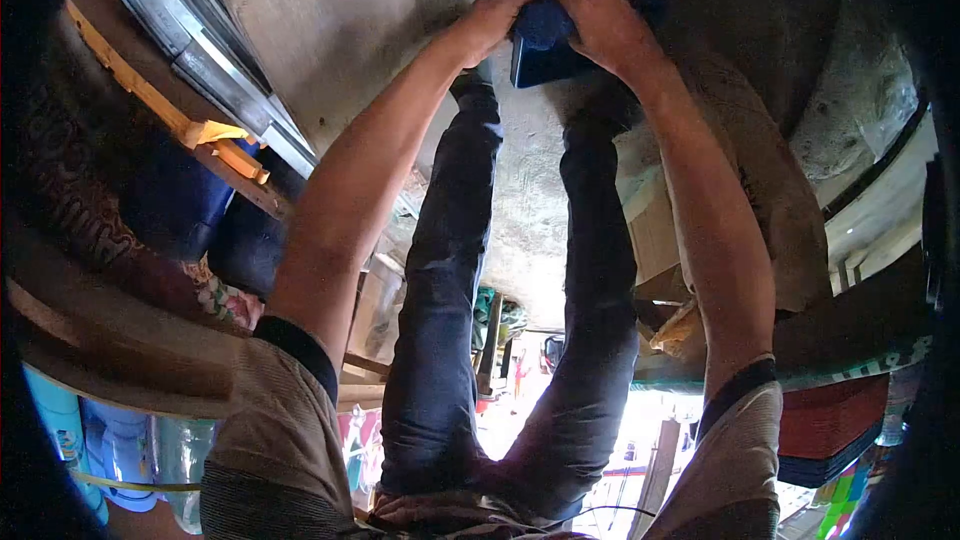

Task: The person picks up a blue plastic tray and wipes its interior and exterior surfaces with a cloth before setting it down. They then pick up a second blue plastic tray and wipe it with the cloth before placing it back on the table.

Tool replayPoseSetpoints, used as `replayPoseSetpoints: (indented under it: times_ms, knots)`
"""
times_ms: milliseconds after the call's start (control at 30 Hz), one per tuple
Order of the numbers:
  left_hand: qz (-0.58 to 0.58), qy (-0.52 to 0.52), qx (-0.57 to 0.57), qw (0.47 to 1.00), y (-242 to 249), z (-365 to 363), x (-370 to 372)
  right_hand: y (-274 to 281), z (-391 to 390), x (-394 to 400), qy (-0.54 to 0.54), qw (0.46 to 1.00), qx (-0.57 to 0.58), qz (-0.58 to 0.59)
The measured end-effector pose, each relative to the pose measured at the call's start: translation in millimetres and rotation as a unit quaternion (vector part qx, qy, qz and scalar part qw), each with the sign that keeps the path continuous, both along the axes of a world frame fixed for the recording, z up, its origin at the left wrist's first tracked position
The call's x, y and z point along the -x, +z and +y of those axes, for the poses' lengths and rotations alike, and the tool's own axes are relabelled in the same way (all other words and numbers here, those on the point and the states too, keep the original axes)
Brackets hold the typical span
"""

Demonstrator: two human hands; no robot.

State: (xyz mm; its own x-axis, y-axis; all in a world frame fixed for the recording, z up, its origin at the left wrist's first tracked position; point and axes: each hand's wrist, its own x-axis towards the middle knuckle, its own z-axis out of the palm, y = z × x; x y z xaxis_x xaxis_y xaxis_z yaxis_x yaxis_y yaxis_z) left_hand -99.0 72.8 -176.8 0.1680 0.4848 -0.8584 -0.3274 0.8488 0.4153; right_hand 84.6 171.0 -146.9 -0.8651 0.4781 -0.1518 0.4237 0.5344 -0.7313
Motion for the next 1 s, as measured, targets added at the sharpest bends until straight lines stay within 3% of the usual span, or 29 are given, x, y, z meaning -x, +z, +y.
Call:
replayPoseSetpoints:
  times_ms: [133, 200, 433, 500, 533, 600, 667, 733, 867, 933, 1000]
  knots:
    - [-0.047, -0.035, -0.008, 0.998, -19, -15, 12, -2, -19, -4, 0.007, 1.000, -0.017, -0.001]
    - [0.023, -0.079, 0.005, 0.997, -15, -23, 11, 3, -25, -4, 0.001, 1.000, -0.030, 0.010]
    - [0.011, -0.067, -0.053, 0.996, -24, -59, 30, 51, -5, 6, 0.009, 0.999, 0.048, -0.005]
    - [-0.043, 0.119, 0.026, 0.992, -26, -73, 22, 54, -3, 3, -0.014, 0.998, 0.051, -0.032]
    - [-0.044, 0.120, 0.024, 0.991, -31, -73, 18, 48, -1, 6, -0.026, 0.998, 0.049, -0.029]
    - [0.006, 0.144, 0.046, 0.988, -46, -65, 6, 44, 4, 7, -0.037, 0.998, 0.041, -0.025]
    - [-0.011, 0.185, 0.059, 0.981, -29, -25, -5, 49, 5, 6, -0.061, 0.997, 0.043, -0.014]
    - [0.081, 0.200, -0.001, 0.976, -50, -5, -8, 61, 2, 2, -0.076, 0.996, 0.044, -0.026]
    - [0.112, 0.198, -0.076, 0.971, -73, 6, -11, 95, -7, -15, -0.111, 0.991, 0.056, -0.050]
    - [0.227, 0.141, -0.102, 0.958, -51, -4, -14, 113, -13, -23, -0.134, 0.987, 0.070, -0.045]
    - [0.200, 0.133, -0.049, 0.970, -13, -15, -20, 129, -23, -31, -0.159, 0.983, 0.081, -0.034]
